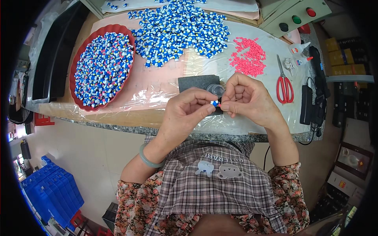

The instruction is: Applying adhesive to small plastic toy components for assembly at a workbench.

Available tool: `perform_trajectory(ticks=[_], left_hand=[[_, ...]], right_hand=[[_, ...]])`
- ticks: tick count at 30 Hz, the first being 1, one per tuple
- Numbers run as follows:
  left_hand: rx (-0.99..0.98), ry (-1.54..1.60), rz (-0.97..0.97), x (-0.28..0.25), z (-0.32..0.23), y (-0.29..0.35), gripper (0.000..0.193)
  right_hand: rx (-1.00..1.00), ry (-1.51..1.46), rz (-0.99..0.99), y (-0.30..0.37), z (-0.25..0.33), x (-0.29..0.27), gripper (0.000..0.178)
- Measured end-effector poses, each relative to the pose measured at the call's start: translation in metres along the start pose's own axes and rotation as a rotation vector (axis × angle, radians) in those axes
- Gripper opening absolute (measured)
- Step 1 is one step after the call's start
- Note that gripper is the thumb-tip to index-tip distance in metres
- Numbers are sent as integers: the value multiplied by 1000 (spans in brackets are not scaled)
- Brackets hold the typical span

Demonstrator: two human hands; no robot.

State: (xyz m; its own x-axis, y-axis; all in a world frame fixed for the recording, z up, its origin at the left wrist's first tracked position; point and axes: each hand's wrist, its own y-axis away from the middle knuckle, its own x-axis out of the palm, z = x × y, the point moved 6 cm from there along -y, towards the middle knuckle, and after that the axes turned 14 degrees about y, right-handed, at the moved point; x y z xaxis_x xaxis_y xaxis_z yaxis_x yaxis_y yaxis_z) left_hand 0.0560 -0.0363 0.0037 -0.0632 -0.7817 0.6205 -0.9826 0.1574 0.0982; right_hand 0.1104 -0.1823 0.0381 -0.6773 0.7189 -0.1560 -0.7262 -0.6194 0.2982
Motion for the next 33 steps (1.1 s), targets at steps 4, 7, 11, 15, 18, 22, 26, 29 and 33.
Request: perform_trajectory(ticks=[4,7,11,15,18,22,26,29,33], left_hand=[[61,-129,15,2,-1,-1,17],[115,-235,27,3,-4,0,16],[162,-374,53,7,-6,3,16],[96,-240,7,0,0,7,15],[61,-159,-3,-4,-8,11,14],[346,-364,-188,-36,-64,21,13],[699,-803,-574,-105,-137,52,15],[658,-1352,-747,-119,-164,59,20],[825,-1585,-570,-86,-148,48,22]], right_hand=[[-18,40,-13,0,-1,2,22],[5,90,-23,2,-2,3,22],[-9,247,-126,8,-2,5,23],[-112,454,-341,20,2,11,24],[-186,450,-398,25,-1,12,23],[-142,529,-537,23,-17,-32,11],[-167,780,-655,9,-26,-63,10],[-214,893,-650,-1,-29,-63,11],[-293,1077,-653,-14,-28,-54,9]])
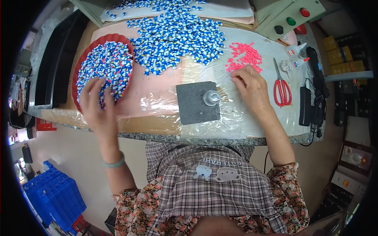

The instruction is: Applying adhesive to small plastic toy components for assembly at a workbench.

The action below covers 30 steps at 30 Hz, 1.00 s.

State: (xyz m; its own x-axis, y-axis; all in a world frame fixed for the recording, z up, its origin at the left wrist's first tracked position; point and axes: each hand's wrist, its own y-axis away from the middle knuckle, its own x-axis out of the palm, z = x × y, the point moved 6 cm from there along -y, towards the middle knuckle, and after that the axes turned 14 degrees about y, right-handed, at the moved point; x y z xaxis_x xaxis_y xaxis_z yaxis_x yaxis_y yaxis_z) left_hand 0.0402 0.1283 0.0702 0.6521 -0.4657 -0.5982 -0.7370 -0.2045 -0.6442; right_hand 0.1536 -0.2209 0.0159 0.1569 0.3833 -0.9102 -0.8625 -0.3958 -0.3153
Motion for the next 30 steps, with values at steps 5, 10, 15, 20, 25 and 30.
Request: perform_trajectory(ticks=[5,10,15,20,25,30], left_hand=[[26,387,196,70,-35,14,32],[39,295,308,112,-37,19,51],[-30,188,252,122,-29,12,51],[-24,289,248,135,-30,1,45],[45,351,264,152,-29,-6,42],[114,170,362,163,-41,-16,32]], right_hand=[[-16,99,39,-5,3,-2,7],[-42,132,68,-9,8,-3,6],[-39,88,35,-7,7,-4,5],[-37,72,10,-4,-1,-7,6],[-8,13,-13,-4,-3,-11,6],[26,-39,-27,-4,-7,-13,6]])
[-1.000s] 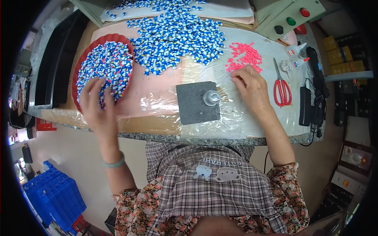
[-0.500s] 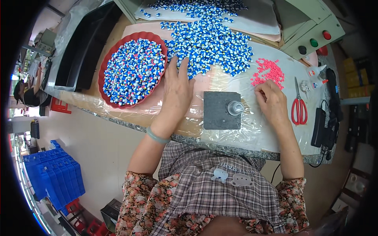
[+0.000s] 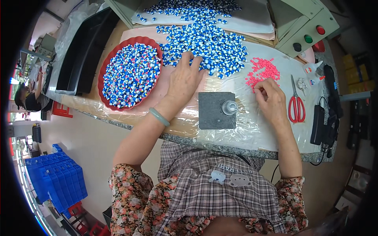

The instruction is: Applying adhesive to small plastic toy components for assembly at a workbench.

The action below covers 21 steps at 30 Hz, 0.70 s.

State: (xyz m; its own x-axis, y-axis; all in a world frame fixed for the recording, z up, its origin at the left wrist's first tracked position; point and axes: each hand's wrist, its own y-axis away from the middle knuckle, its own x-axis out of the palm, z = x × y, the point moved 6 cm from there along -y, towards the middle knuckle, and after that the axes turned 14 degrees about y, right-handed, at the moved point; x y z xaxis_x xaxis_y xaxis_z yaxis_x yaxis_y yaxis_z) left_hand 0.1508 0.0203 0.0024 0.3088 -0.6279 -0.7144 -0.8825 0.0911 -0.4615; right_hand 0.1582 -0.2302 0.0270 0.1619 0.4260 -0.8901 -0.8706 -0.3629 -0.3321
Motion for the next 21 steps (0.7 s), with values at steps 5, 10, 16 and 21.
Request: perform_trajectory(ticks=[5,10,16,21], left_hand=[[47,-68,107,11,4,-7,27],[134,-6,109,10,4,-16,24],[-327,611,-111,-2,33,-25,18],[-825,2307,-192,14,30,-21,20]], right_hand=[[24,-51,12,1,-1,-1,7],[39,-92,17,2,-4,-2,6],[134,-260,69,1,-8,-4,3],[390,-757,185,7,-28,13,2]])
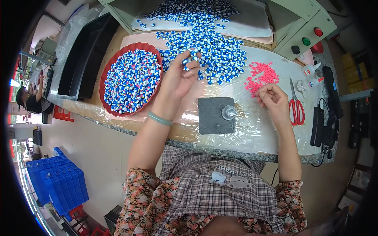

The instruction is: Applying adhesive to small plastic toy components for assembly at a workbench.

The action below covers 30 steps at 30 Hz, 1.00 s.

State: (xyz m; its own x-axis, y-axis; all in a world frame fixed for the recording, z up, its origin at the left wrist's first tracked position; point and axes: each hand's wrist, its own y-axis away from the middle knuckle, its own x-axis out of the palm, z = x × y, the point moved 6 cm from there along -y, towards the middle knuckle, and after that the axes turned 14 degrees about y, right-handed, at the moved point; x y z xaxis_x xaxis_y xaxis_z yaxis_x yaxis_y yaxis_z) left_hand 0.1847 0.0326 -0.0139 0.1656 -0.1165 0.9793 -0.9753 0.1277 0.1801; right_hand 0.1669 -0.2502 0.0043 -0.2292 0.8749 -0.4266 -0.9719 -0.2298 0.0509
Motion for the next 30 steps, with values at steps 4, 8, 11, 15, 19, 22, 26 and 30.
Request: perform_trajectory(ticks=[4,8,11,15,19,22,26,30], left_hand=[[-185,451,114,-4,8,7,19],[-175,502,145,-6,13,8,17],[-146,476,70,-9,14,9,18],[-239,486,167,-8,11,11,20],[-302,638,185,-3,12,12,22],[-305,686,173,-2,14,10,22],[-230,501,127,-1,17,7,21],[-1,-119,127,4,12,23,27]], right_hand=[[46,-248,86,1,2,5,3],[78,-355,138,4,4,11,3],[92,-381,166,6,4,15,6],[145,-389,201,8,3,19,10],[133,-396,240,9,0,22,12],[152,-441,230,8,2,27,11],[145,-468,188,7,5,25,8],[160,-443,198,9,5,21,7]])
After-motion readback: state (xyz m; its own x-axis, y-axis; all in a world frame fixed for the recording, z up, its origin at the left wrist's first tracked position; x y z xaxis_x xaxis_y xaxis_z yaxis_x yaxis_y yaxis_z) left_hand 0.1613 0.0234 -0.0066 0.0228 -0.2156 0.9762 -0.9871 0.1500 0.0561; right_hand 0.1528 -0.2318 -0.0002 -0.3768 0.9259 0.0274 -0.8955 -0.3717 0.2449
